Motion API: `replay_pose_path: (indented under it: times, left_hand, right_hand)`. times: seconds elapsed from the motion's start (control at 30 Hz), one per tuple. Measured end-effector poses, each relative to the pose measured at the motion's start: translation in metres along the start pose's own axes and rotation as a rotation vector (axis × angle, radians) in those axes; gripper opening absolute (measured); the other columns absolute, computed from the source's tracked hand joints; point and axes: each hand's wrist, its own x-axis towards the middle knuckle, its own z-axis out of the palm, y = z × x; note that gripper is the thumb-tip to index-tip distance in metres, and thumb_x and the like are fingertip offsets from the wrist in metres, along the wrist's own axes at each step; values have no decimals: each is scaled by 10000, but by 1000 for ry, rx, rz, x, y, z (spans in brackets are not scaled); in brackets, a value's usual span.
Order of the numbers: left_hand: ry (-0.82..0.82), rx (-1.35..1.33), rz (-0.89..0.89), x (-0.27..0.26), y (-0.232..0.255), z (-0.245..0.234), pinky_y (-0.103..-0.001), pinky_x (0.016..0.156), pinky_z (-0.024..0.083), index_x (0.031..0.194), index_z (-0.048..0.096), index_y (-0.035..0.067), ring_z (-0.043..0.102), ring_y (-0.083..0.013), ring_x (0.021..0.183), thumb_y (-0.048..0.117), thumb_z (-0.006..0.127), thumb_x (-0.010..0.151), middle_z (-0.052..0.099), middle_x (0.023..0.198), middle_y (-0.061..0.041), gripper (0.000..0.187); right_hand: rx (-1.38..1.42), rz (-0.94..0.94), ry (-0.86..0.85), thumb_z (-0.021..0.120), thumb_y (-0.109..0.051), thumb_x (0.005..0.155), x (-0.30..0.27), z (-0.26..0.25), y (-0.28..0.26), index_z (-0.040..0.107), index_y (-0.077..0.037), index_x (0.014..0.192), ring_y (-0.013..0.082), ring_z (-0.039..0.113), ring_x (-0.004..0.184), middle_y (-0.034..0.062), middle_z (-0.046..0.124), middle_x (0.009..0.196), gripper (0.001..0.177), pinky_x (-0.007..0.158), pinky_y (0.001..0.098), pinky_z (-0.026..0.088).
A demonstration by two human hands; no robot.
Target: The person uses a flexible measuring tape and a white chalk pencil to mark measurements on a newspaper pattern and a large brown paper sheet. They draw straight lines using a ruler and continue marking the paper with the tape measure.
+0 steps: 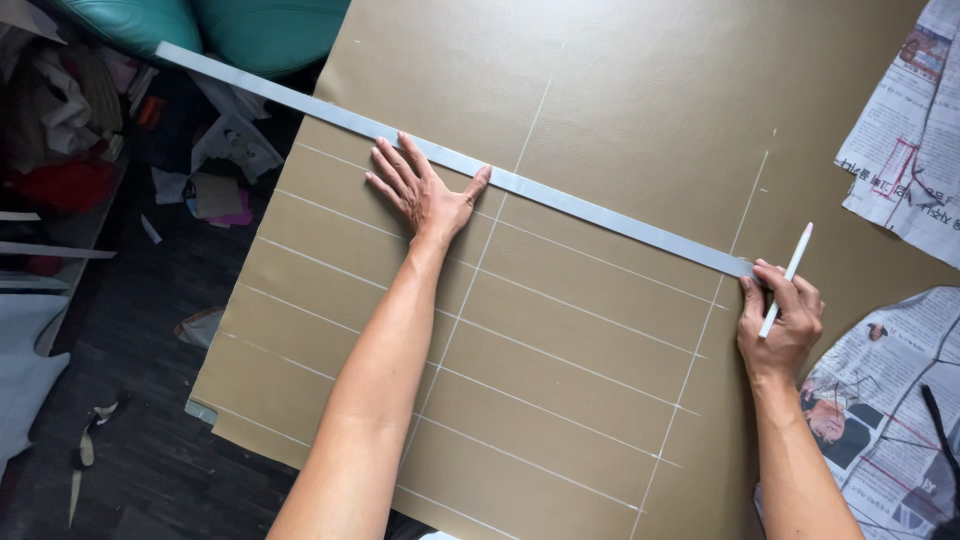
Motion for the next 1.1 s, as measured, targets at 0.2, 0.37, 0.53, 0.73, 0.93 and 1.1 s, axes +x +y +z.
replay_pose_path:
  times: [0.2, 0.37, 0.53, 0.73, 0.93, 1.1]
  left_hand:
    - [-21, 6, 1, 2, 0, 2, -574, 1206, -218, 1609, -105, 9, -253, -383, 1528, 951, 596, 667, -138, 1673, -308, 1505]
    - [-19, 5, 3, 4, -3, 5, -576, 1209, -213, 1609, -108, 13, -245, -383, 1531, 950, 601, 665, -143, 1671, -313, 1508]
    - [57, -50, 101, 0, -4, 3, -621, 1235, -181, 1618, -85, -46, -214, -405, 1573, 932, 623, 746, -121, 1695, -319, 1489]
    - [-31, -78, 57, -5, -1, -8, -621, 1215, -183, 1601, -103, -64, -226, -397, 1553, 937, 687, 620, -153, 1680, -323, 1609]
    - [-74, -31, 43, -7, 5, -15, -632, 1195, -208, 1593, -133, -62, -248, -407, 1542, 958, 678, 588, -195, 1658, -333, 1646]
    - [-58, -41, 40, -12, 7, -12, -625, 1208, -195, 1598, -115, -65, -237, -403, 1551, 943, 689, 601, -175, 1669, -328, 1630]
  right_hand:
    - [4, 17, -3, 809, -34, 989, -3, 1, 2, 754, -77, 1152, 216, 666, 1187, 40, 763, 1187, 177, 1111, 363, 498]
    - [26, 29, -3, 809, -34, 989, 1, 0, -4, 749, -82, 1160, 228, 668, 1193, 53, 761, 1200, 188, 1104, 348, 508]
    - [35, 29, 24, 827, -50, 983, 2, 0, -6, 750, -75, 1148, 252, 680, 1190, 80, 751, 1185, 183, 1082, 369, 505]
    - [13, 52, 39, 831, -53, 956, 7, 2, -9, 759, -92, 1169, 257, 686, 1166, 74, 757, 1167, 228, 1045, 376, 499]
    - [21, 81, 36, 839, -56, 943, 6, 2, -5, 760, -101, 1164, 264, 683, 1159, 80, 752, 1162, 239, 1038, 380, 495]
    - [132, 148, 32, 732, -74, 1024, 7, -6, -11, 727, -78, 1257, 249, 663, 1161, 113, 718, 1196, 233, 1043, 361, 507]
